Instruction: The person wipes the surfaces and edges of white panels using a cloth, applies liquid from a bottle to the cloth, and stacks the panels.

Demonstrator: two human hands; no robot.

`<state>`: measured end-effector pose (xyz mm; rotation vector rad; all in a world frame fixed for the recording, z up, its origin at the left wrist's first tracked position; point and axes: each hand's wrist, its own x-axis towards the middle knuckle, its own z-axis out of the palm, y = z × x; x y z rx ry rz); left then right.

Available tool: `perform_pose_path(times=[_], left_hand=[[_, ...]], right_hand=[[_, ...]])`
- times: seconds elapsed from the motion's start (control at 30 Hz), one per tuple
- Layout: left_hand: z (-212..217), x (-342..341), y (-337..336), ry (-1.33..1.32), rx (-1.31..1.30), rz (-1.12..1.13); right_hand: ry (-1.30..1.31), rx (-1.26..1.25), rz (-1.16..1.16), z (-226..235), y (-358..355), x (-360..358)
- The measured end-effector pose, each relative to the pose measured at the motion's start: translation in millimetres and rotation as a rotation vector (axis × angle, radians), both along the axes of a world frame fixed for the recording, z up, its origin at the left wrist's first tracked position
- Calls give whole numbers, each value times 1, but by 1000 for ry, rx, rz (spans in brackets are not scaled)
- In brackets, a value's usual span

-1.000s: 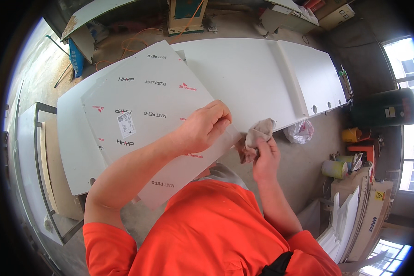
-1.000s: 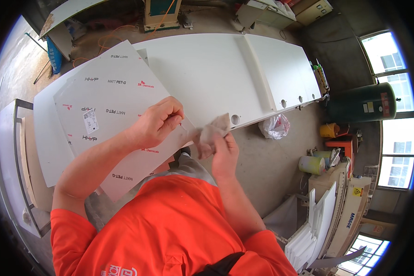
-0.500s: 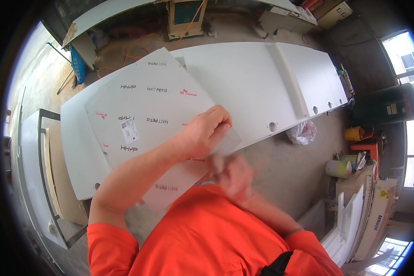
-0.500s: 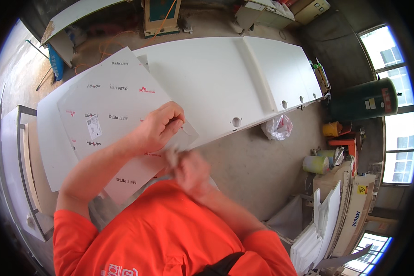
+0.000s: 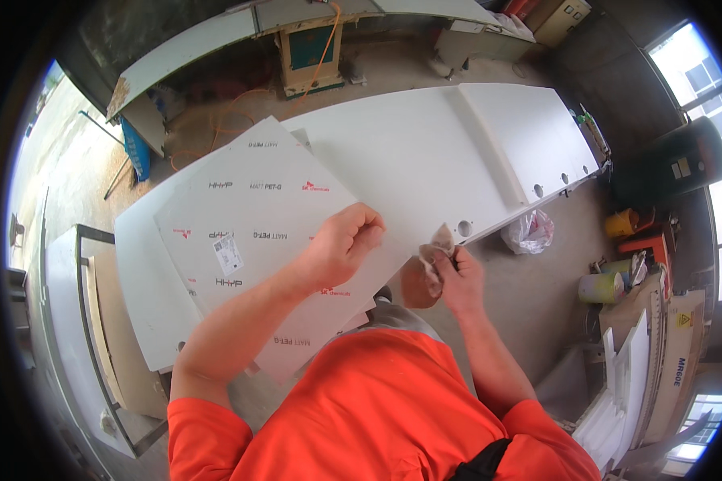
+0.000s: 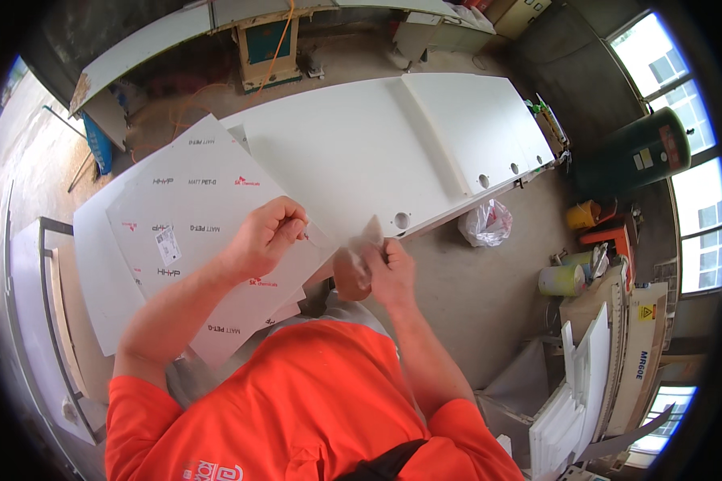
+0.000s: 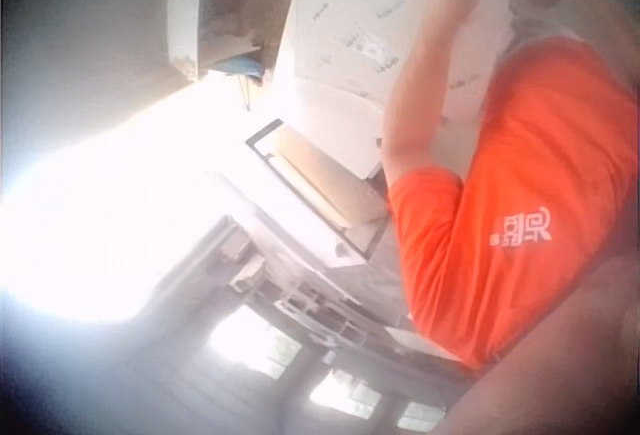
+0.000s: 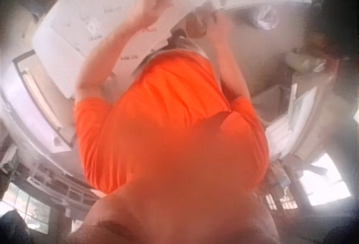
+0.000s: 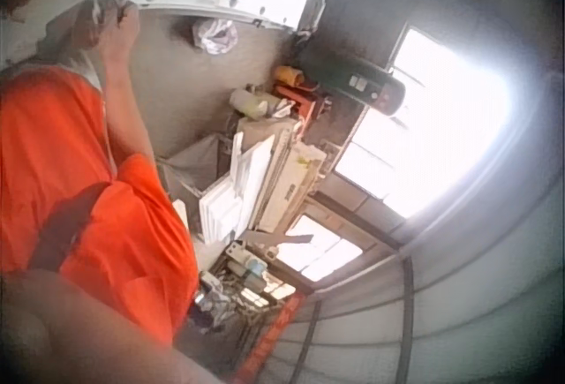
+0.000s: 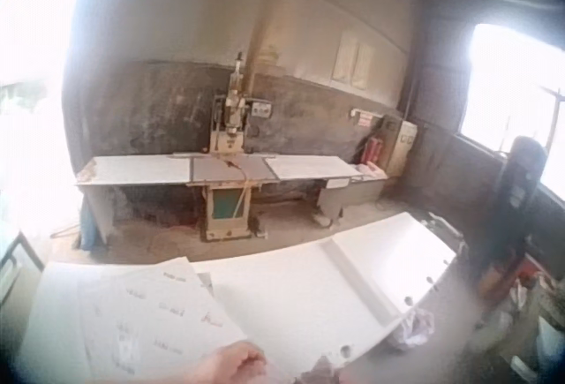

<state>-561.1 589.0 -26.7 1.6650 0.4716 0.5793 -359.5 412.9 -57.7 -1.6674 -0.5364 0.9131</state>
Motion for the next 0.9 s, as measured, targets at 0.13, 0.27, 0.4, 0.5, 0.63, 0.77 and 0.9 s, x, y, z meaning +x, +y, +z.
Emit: perform_pose_path(times=[0.13, 0.27, 0.4, 0.5, 0.63, 0.77, 0.9], left_hand=[[18, 13, -12, 215, 234, 96], [12, 41, -27, 456, 371, 136], [17, 64, -64, 431, 351, -33], [28, 67, -88, 220, 503, -167], [91, 26, -101, 12, 619, -209], [68, -20, -118, 155, 581, -100], [49, -66, -131, 289, 843, 357]], right_hand=[[211, 81, 127, 19, 16, -22], [371, 184, 173, 4, 17, -19], [381, 238, 184, -23, 14, -14], [381, 1, 140, -40, 16, -17], [203, -108, 383, 14, 21, 16], [351, 2, 406, 21, 66, 31], [-34, -90, 769, 46, 94, -15]])
